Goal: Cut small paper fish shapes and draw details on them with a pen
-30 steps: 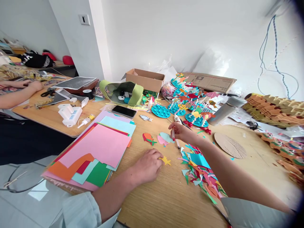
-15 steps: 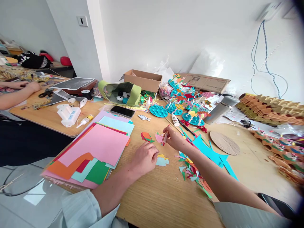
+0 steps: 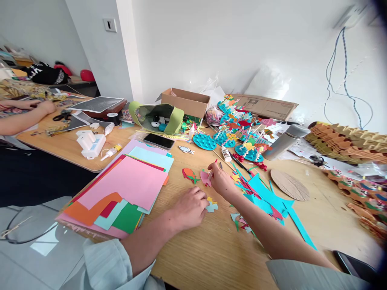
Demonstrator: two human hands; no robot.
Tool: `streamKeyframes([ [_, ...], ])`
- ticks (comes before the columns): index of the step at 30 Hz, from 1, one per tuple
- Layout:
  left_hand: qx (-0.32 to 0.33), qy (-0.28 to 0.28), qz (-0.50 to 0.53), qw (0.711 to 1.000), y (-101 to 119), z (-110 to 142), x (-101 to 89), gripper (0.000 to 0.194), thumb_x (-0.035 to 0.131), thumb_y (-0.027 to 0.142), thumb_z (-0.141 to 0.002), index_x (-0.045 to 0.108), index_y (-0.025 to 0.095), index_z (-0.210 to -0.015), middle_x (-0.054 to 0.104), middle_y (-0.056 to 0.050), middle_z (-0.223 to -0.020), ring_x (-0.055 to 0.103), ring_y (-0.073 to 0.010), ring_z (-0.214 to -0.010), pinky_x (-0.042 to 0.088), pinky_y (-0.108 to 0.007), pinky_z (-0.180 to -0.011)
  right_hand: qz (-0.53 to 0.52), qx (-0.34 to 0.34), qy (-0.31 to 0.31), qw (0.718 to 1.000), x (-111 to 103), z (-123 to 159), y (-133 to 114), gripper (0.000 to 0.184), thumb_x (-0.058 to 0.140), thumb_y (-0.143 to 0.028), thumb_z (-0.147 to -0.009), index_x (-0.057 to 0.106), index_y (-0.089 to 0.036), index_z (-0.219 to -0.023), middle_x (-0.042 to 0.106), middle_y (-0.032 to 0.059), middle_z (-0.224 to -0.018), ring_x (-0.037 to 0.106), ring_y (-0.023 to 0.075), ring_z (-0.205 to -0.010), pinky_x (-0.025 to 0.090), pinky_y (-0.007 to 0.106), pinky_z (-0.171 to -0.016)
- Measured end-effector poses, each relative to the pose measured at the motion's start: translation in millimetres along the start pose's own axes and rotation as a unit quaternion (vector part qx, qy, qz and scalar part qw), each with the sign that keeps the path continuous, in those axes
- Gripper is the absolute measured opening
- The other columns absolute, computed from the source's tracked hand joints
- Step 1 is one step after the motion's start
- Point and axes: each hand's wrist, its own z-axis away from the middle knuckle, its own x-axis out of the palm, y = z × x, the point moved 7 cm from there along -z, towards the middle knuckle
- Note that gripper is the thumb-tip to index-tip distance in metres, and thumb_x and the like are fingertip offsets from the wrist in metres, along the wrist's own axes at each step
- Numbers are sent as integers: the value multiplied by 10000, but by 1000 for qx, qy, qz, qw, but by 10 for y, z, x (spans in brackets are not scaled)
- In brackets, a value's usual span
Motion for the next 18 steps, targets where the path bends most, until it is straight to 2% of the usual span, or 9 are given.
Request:
streamKeyframes([
  [3, 0, -5, 0, 1000, -10, 3, -1, 165, 596, 147, -839, 682, 158, -979, 635, -74, -1017, 511, -219, -1059, 435, -342, -953, -59, 15, 3, 998, -42, -42, 75, 251, 478, -69, -777, 476, -187, -999, 660, 60, -753, 650, 232, -711, 417, 286, -602],
  [6, 0, -6, 2, 1000, -13, 8, -7, 156, 610, 171, -841, 681, 150, -979, 638, -83, -1042, 507, -223, -1074, 435, -350, -962, -141, 5, -24, 990, -165, -59, 107, 275, 486, -83, -754, 413, -211, -985, 651, 17, -740, 659, 184, -679, 459, 263, -599],
  [11, 14, -10, -14, 1000, 3, 10, -3, 163, 570, 124, -844, 679, 136, -964, 644, -98, -1039, 509, -242, -1079, 434, -389, -964, -243, -42, -148, 958, -348, 147, 48, 231, 562, -199, -760, 393, -222, -915, 643, -18, -687, 629, 138, -564, 485, 255, -553],
  [15, 13, -5, -22, 1000, -32, -4, -17, 246, 533, 35, -804, 676, 146, -971, 647, -88, -1000, 527, -235, -1038, 446, -382, -939, -242, -75, -244, 936, -232, 444, -24, 195, 574, -190, -749, 463, -206, -909, 627, -36, -627, 587, 124, -523, 455, 234, -498],
  [18, 0, 12, -24, 1000, -90, -14, -53, 258, 518, 27, -806, 676, 144, -973, 647, -90, -978, 526, -234, -1031, 454, -382, -926, -213, -87, -262, 937, -79, 570, -90, 184, 531, -114, -743, 498, -205, -900, 632, -40, -625, 577, 121, -535, 439, 228, -512],
])
